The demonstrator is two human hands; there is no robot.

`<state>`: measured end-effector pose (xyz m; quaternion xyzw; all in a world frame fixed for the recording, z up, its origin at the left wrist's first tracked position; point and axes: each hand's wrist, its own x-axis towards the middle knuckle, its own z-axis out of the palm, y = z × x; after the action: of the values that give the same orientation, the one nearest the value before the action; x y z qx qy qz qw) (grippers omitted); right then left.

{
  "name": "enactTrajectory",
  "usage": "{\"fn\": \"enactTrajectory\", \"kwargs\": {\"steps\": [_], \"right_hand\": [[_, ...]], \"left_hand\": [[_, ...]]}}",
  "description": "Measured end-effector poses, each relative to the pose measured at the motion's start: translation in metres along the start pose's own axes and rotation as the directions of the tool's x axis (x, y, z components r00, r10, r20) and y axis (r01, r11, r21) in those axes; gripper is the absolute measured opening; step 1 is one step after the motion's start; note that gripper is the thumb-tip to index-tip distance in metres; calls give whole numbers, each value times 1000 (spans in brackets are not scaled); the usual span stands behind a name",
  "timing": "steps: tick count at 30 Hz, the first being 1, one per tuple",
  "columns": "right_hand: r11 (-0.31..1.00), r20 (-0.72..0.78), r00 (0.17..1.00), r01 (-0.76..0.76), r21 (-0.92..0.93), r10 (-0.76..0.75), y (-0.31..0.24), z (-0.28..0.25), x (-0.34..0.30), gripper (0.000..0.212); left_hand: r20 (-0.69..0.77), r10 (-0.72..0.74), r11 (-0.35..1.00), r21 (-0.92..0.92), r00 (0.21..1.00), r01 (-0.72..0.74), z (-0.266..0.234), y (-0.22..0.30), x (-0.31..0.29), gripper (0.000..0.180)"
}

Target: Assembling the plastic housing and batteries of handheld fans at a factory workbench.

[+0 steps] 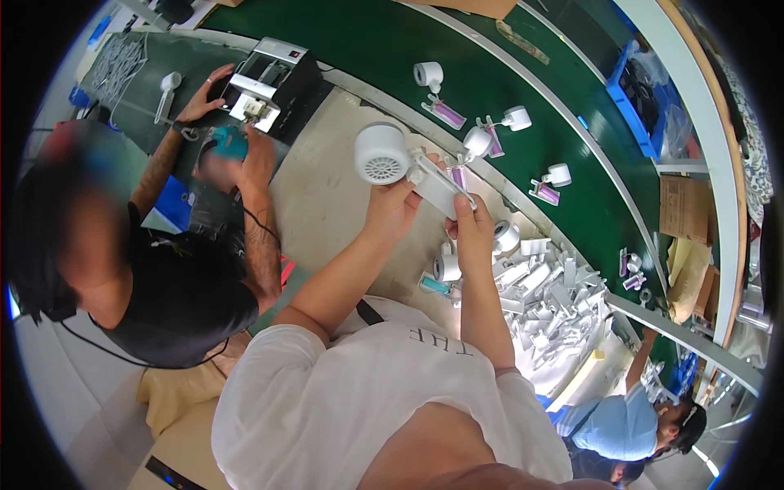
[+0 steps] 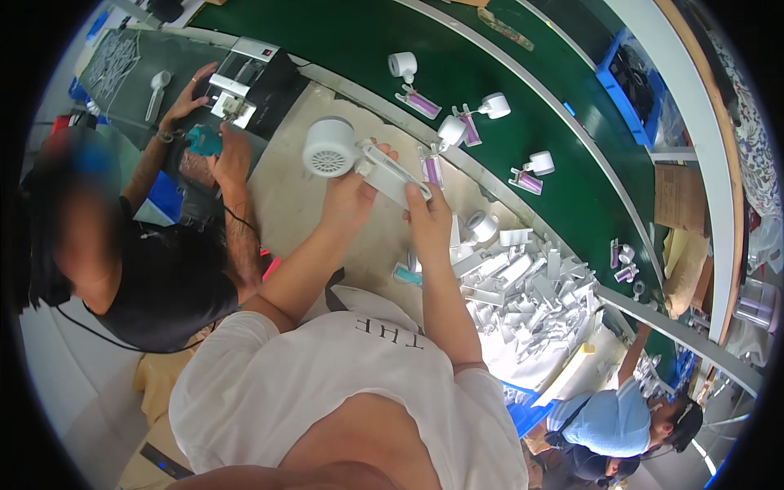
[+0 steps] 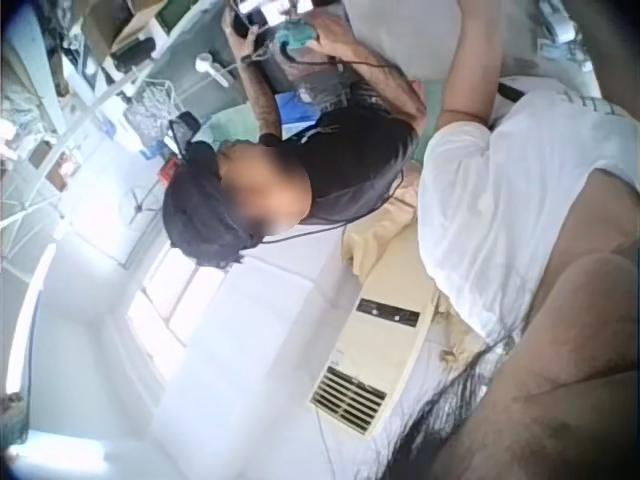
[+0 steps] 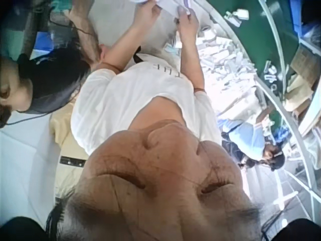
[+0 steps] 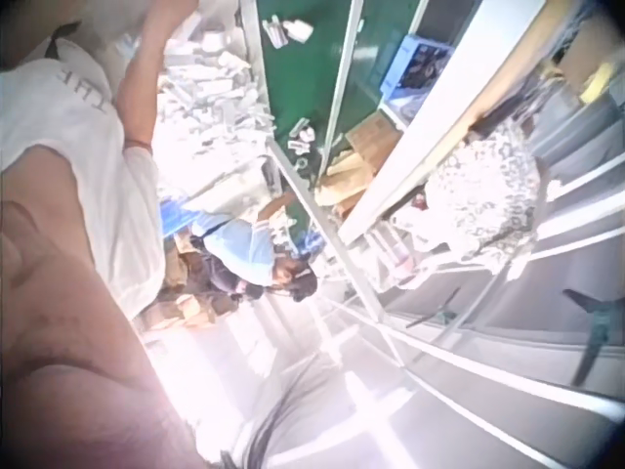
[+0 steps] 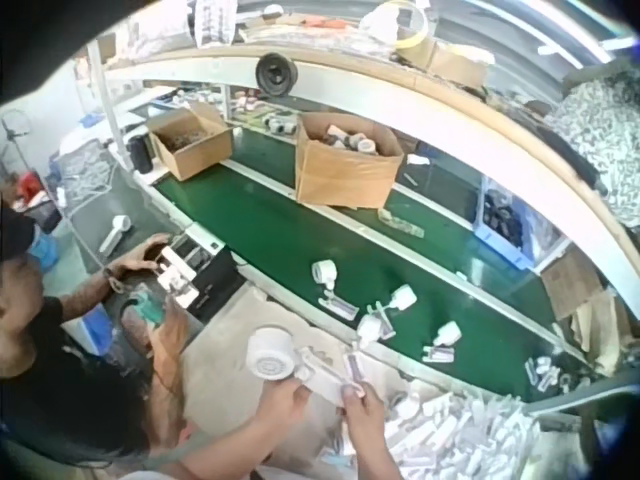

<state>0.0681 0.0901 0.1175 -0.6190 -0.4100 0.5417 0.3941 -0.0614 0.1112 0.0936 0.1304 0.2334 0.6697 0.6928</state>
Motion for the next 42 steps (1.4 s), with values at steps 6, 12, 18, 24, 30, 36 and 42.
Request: {"fn": "enactTrajectory", "kwargs": {"steps": [6, 12, 18, 24, 30, 36, 42], "right_hand": [[944, -173, 929, 330, -6, -326, -15, 16, 4, 30], [746, 45, 750, 662, -76, -660, -33, -1, 2, 25], [914, 274, 906, 224, 338, -323, -44, -10, -33, 34], [698, 25, 699, 715, -42, -715, -64, 1, -53, 31], [350, 228, 381, 922, -163, -896, -59, -23, -19, 32], [499, 234, 486, 866, -2, -842, -49, -16, -23, 44], [191, 298, 393, 826, -531, -870, -81, -1, -33, 65]], "left_hand": [[82, 121, 988, -105, 989, -113, 24, 10, 1, 36], [230, 96, 981, -185, 968, -53, 24, 19, -10, 43], [432, 195, 973, -195, 881, -120, 26, 33, -19, 36], [464, 231, 961, -244, 855, -128, 41, 40, -37, 31], [498, 234, 965, -221, 835, -139, 44, 33, -39, 28], [696, 94, 994, -105, 712, -29, 39, 60, -25, 37], [293, 127, 975, 139, 948, -174, 34, 38, -41, 35]]}}
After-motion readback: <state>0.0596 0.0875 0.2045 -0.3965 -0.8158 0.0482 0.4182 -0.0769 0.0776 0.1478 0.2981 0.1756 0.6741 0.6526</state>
